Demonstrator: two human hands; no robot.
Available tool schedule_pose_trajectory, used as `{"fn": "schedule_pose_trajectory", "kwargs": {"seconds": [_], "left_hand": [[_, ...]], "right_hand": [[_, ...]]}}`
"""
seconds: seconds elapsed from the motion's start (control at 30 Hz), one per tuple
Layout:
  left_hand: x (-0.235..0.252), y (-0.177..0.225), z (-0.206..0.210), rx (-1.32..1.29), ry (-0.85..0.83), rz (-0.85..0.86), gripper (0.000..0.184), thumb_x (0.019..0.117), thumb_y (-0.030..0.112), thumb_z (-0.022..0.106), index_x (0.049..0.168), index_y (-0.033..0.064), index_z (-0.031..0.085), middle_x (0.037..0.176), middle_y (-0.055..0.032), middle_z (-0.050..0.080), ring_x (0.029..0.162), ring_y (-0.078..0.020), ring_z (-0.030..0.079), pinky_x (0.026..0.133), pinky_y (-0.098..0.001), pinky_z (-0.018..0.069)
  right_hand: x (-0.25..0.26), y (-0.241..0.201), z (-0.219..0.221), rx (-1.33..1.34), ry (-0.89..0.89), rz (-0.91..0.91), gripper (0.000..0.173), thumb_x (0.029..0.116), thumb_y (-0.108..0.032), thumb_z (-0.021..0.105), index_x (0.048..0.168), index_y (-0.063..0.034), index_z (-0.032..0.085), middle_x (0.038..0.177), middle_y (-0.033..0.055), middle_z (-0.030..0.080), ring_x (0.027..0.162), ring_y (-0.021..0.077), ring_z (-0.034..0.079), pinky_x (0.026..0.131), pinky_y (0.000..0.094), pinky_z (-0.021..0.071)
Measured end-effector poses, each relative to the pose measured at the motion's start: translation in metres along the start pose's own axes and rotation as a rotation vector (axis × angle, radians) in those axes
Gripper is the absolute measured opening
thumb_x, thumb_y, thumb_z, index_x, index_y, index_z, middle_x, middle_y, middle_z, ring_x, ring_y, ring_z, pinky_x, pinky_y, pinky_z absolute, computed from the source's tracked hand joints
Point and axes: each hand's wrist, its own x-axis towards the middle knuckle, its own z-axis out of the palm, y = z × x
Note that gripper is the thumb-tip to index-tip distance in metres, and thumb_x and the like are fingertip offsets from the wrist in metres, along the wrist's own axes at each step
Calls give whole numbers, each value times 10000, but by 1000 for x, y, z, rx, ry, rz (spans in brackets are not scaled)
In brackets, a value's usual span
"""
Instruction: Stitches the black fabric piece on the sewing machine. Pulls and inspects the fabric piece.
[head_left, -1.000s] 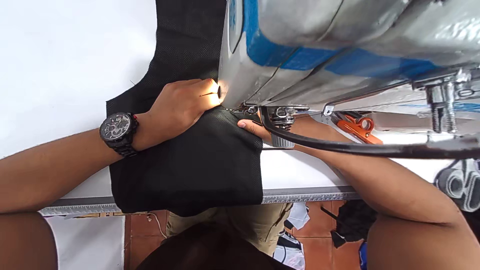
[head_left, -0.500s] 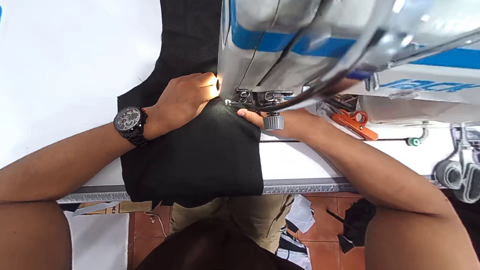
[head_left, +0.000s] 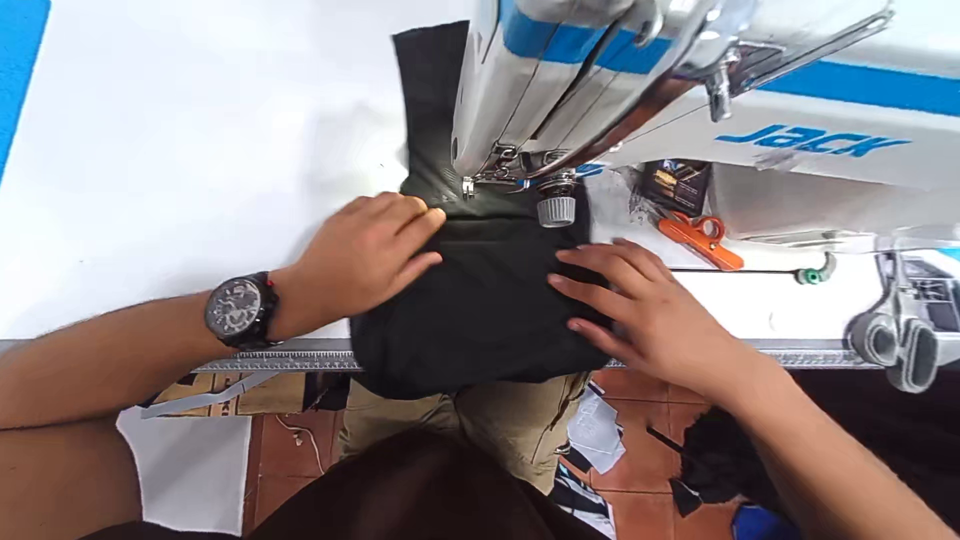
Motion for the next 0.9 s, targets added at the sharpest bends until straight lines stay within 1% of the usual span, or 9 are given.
{"fn": "schedule_pose_trajectory", "kwargs": {"seconds": [0.13,0.27,0.37,0.4,0.47,0.57,0.7,0.83,0.9], "left_hand": [[5,5,11,-17,2,29,524,1055,467,476,1317,48,650,1274,-167,676,1245,-335,620,1005,-507,504],[8,-5,13,-76,-19,-39,601,1024,546,479,1337,58,640,1370,-161,628,1331,-337,554,1085,-544,425],[3,-4,11,-38,-26,-96,655,1008,580,486,1377,52,608,1413,-162,602,1366,-335,525,1100,-536,411],[3,-3,10,-12,-14,-123,685,992,609,499,1342,34,624,1376,-181,616,1334,-357,544,1073,-539,431],[4,-1,10,44,9,-179,738,945,682,517,1177,-3,663,1221,-224,641,1201,-410,586,952,-553,460],[6,-2,7,24,-37,-277,721,936,709,508,1032,18,688,1083,-212,625,1078,-411,583,856,-550,438],[9,2,6,-139,-62,-310,434,983,481,586,856,70,647,976,-124,596,997,-330,561,802,-477,423],[3,9,4,-240,65,-251,301,993,339,622,878,69,689,806,-66,650,759,-178,632,647,-332,497],[1,12,2,-364,132,-245,265,991,302,650,906,60,716,803,-38,687,732,-61,632,645,-213,497]], "right_hand": [[-18,-13,-23,-166,67,89,404,1066,-432,473,1158,-142,739,1215,125,710,1142,348,651,1015,589,444],[49,-27,-12,-179,160,-64,323,1076,-314,508,1151,-85,723,1127,123,728,1049,310,684,882,484,528],[103,-14,8,-125,155,-143,398,1056,-405,507,1036,-68,719,925,122,695,878,311,677,706,455,521],[114,-9,15,-94,145,-130,462,1041,-472,505,958,-67,711,815,108,652,785,302,653,641,445,486],[125,-7,25,-52,124,-60,569,996,-597,505,815,-81,662,695,90,612,694,283,634,616,447,468],[125,-13,32,-67,162,-10,597,990,-607,508,762,-66,614,699,105,589,692,297,621,604,454,474],[119,-25,29,-112,145,26,539,1026,-543,491,909,-48,671,758,118,621,724,310,639,574,433,447],[120,-20,33,-12,157,16,498,1020,-514,524,870,-64,676,721,91,626,718,283,632,634,442,453],[122,-18,34,51,170,-22,420,1036,-427,539,887,-65,688,760,90,638,767,279,637,695,451,465]]}}
